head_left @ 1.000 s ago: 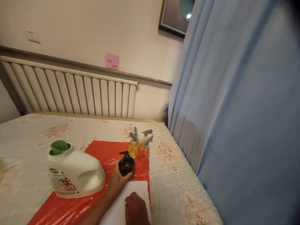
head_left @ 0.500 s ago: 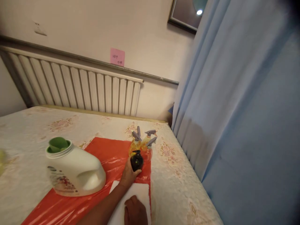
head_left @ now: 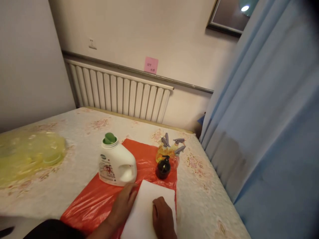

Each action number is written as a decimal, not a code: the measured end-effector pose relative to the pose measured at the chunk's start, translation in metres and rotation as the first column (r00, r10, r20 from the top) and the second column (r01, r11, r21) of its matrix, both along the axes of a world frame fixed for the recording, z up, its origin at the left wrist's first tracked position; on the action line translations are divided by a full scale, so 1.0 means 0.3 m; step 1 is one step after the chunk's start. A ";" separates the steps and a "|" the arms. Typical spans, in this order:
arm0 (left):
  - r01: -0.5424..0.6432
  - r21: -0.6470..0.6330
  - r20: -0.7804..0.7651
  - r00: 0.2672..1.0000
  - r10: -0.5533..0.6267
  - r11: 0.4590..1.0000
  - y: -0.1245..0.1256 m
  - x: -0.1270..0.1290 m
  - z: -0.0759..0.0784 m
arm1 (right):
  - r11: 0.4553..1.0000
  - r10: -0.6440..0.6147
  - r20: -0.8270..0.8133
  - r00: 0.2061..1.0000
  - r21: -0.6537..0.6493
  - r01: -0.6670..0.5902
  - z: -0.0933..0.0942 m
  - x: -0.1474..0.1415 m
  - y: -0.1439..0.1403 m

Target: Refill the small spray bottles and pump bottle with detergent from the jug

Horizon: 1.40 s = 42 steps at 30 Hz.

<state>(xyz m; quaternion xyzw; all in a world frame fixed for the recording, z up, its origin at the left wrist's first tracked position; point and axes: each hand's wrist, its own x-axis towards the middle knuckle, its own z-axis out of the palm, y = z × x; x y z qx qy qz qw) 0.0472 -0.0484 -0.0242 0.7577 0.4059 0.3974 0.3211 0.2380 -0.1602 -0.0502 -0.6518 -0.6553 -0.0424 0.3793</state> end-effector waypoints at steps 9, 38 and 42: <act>-0.412 0.081 -0.709 0.616 0.343 0.908 0.151 -0.579 0.023 | 0.999 0.000 -0.007 1.000 -0.051 0.000 0.009 -0.005 -0.011; -0.484 -0.017 -0.767 0.567 0.300 0.875 0.231 -0.624 0.005 | 0.999 0.004 0.033 0.999 -0.055 -0.002 -0.009 0.002 -0.010; -0.474 -0.024 -0.750 0.590 0.298 0.880 0.236 -0.624 0.009 | 0.998 0.001 0.020 1.000 -0.060 0.000 -0.003 0.000 -0.013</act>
